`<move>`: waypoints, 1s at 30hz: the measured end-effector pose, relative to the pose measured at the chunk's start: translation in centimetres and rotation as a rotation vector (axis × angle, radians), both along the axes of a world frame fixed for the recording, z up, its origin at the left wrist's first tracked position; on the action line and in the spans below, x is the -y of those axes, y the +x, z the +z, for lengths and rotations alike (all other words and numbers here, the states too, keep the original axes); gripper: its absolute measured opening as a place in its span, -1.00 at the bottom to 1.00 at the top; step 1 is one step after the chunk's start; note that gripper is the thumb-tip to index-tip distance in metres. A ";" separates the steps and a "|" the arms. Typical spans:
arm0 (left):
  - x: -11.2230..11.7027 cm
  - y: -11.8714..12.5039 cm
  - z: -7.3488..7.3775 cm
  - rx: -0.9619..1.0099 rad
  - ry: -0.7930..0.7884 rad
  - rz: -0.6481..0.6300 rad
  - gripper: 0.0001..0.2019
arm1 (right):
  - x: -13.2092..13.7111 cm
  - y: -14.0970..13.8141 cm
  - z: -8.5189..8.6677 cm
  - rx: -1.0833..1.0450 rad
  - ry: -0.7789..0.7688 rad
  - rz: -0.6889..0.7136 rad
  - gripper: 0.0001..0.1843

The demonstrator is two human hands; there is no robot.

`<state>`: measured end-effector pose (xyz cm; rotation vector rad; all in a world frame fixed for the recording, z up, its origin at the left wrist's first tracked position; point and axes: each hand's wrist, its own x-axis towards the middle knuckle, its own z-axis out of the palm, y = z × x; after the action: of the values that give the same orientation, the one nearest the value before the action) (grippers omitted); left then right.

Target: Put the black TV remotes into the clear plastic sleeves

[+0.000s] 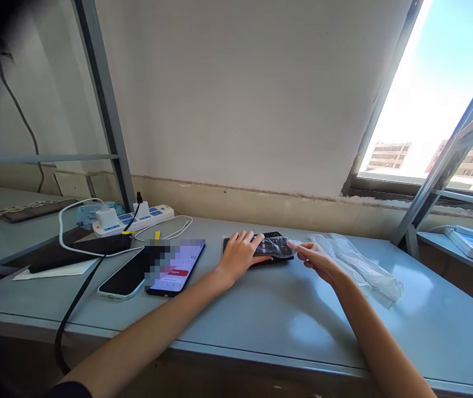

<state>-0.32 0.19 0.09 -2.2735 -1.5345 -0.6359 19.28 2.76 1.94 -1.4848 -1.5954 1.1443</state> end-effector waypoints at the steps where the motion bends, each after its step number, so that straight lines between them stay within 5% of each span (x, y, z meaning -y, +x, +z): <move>1: 0.0 -0.1 0.1 -0.005 0.002 0.002 -0.52 | 0.0 0.1 0.1 -0.003 -0.002 -0.002 -0.22; 19: -0.5 -1.2 0.4 0.049 -0.032 0.072 -0.54 | -1.0 2.2 0.7 -0.262 0.120 -0.328 -0.47; 26: 0.1 -0.2 0.1 0.091 -0.035 0.056 -0.59 | -1.1 0.6 -0.9 -0.264 0.163 -0.269 -0.44; 30: 0.2 0.0 0.2 0.079 -0.015 0.004 -0.61 | -2.4 2.2 -1.1 -0.231 0.266 -0.306 -0.35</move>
<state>-0.37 -0.03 0.27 -2.2806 -1.5845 -0.7240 21.48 5.12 0.79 -1.3142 -1.2574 0.8579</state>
